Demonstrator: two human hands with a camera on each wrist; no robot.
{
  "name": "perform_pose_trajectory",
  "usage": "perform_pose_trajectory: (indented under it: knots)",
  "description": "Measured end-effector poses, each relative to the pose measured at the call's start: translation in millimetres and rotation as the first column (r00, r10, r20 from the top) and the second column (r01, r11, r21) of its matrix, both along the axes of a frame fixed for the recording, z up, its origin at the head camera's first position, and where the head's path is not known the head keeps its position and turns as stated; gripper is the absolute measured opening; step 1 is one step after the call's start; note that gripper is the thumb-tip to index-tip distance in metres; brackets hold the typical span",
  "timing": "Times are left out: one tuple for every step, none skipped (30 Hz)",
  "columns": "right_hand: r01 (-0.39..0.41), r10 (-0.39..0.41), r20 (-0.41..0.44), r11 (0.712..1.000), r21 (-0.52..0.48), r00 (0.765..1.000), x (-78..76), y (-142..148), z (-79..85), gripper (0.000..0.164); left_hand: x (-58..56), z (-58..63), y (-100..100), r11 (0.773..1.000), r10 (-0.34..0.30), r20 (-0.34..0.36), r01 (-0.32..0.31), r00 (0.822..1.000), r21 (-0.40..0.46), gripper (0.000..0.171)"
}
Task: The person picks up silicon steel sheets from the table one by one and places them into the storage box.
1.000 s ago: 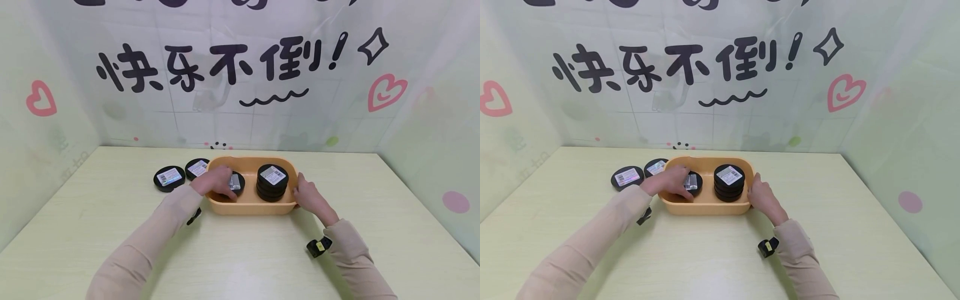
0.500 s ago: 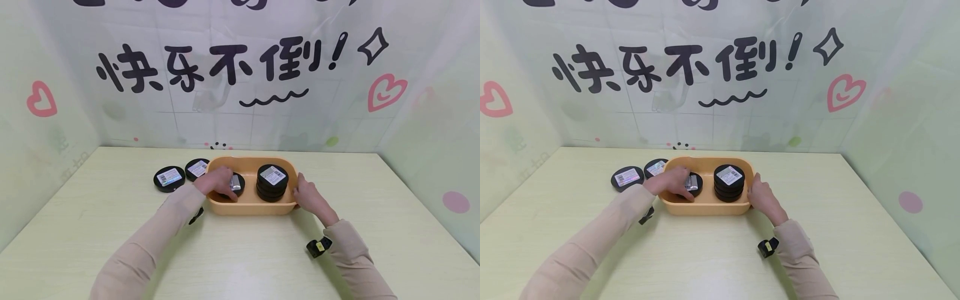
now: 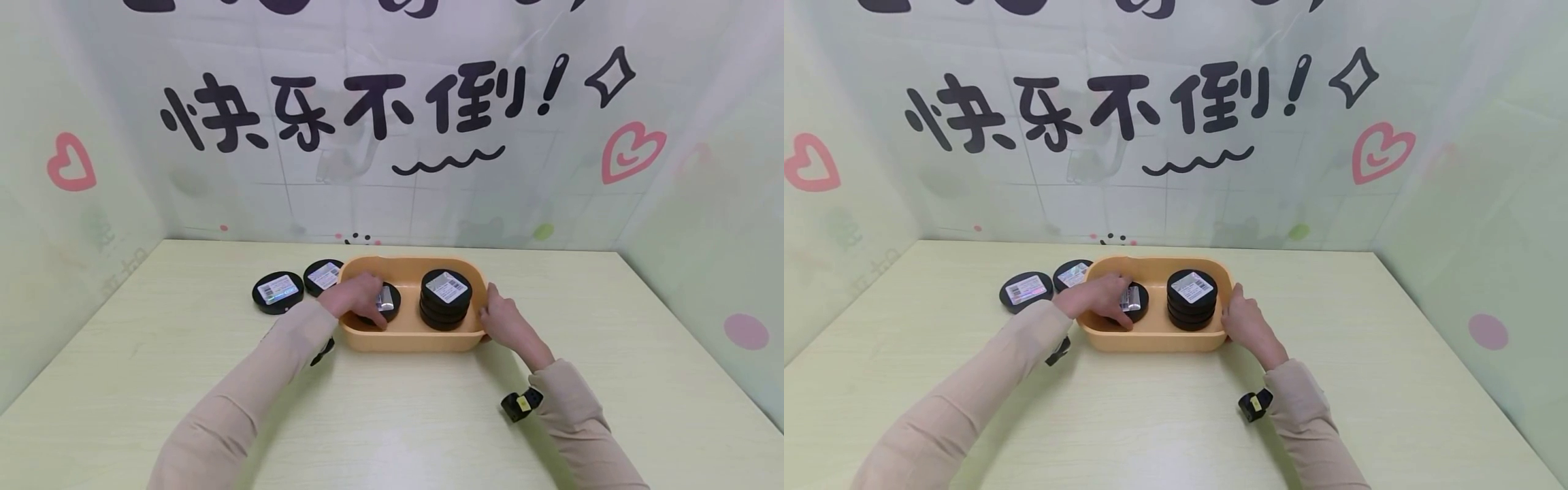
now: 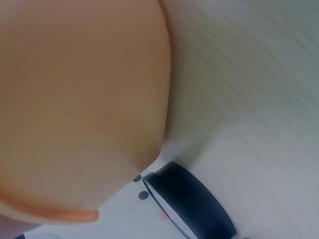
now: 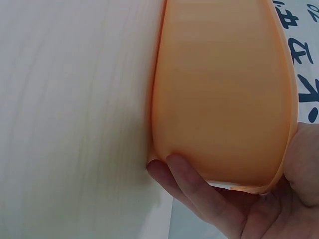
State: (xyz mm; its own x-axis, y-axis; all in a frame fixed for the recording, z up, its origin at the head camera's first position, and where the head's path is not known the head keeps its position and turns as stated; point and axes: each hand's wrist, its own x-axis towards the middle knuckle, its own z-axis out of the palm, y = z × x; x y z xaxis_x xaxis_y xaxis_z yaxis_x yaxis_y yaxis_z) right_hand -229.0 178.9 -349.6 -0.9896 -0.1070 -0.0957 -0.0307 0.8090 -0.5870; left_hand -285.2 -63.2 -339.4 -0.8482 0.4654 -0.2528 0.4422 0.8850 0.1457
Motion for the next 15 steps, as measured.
perform_pose_trajectory:
  knots:
    - [-0.001, 0.001, -0.001, 1.000, 0.000, 1.000, 0.1, -0.2, 0.2, 0.047, 0.1, 0.1, -0.1, 1.000, 0.000, 0.002, 0.000, 1.000, -0.001, 0.070]
    - [-0.002, 0.002, -0.001, 1.000, -0.001, 1.000, 0.1, -0.3, 0.3, 0.047, 0.2, 0.1, -0.3, 1.000, 0.001, 0.005, -0.001, 1.000, -0.001, 0.070]
    - [-0.002, 0.002, 0.000, 1.000, -0.002, 1.000, 0.2, -0.4, 0.4, 0.047, 0.4, -0.1, -0.7, 1.000, 0.002, 0.007, -0.002, 1.000, 0.001, 0.071]
    - [-0.003, 0.003, 0.001, 1.000, -0.003, 1.000, 0.0, -0.5, 0.4, 0.047, 0.7, -0.3, -1.1, 1.000, 0.001, 0.004, -0.001, 1.000, 0.001, 0.073]
    - [-0.003, 0.003, 0.001, 1.000, -0.004, 1.000, -0.1, -0.7, 0.4, 0.047, 1.1, -0.5, -1.5, 1.000, 0.001, 0.002, -0.001, 1.000, 0.002, 0.074]
    - [-0.003, 0.003, 0.005, 1.000, -0.005, 1.000, -0.2, -0.8, 0.3, 0.047, 1.6, -0.8, -1.8, 1.000, -0.001, -0.003, 0.001, 1.000, 0.002, 0.075]
    - [-0.001, 0.002, 0.006, 1.000, -0.010, 1.000, -0.3, -1.0, 0.4, 0.047, 2.1, -1.0, -2.2, 1.000, -0.008, -0.011, 0.008, 1.000, 0.006, 0.076]
    - [-0.001, 0.001, 0.008, 1.000, -0.014, 1.000, -0.4, -1.0, 0.2, 0.047, 2.7, -1.0, -2.6, 1.000, -0.014, -0.017, 0.014, 1.000, 0.011, 0.077]
    - [0.002, -0.002, 0.010, 1.000, -0.020, 1.000, -0.5, -1.1, 0.2, 0.046, 3.4, -0.7, -2.9, 1.000, -0.020, -0.025, 0.020, 0.999, 0.015, 0.078]
    - [0.000, 0.000, 0.009, 1.000, -0.023, 1.000, -0.6, -1.0, 0.1, 0.045, 4.1, -0.1, -3.2, 0.999, -0.026, -0.033, 0.027, 0.999, 0.019, 0.078]
    - [0.002, -0.002, 0.011, 1.000, -0.029, 1.000, -0.5, -0.9, 0.2, 0.045, 4.7, 0.8, -3.4, 0.999, -0.034, -0.040, 0.035, 0.999, 0.023, 0.077]
    - [0.003, -0.003, 0.013, 0.999, -0.035, 1.000, -0.6, -0.7, 0.1, 0.044, 5.2, 1.6, -3.9, 0.998, -0.047, -0.053, 0.049, 0.997, 0.028, 0.077]
    - [0.005, -0.004, 0.013, 0.999, -0.040, 1.000, -0.5, -0.6, 0.2, 0.044, 5.5, 2.6, -4.4, 0.998, -0.060, -0.061, 0.062, 0.996, 0.028, 0.075]
    - [0.005, -0.004, 0.014, 0.999, -0.040, 1.000, -0.6, -0.2, 0.2, 0.045, 5.7, 3.9, -4.9, 0.997, -0.070, -0.068, 0.072, 0.995, 0.031, 0.074]
    - [0.006, -0.005, 0.015, 0.999, -0.042, 1.000, -0.9, 0.2, 0.2, 0.045, 5.8, 5.1, -5.6, 0.996, -0.079, -0.073, 0.081, 0.994, 0.036, 0.073]
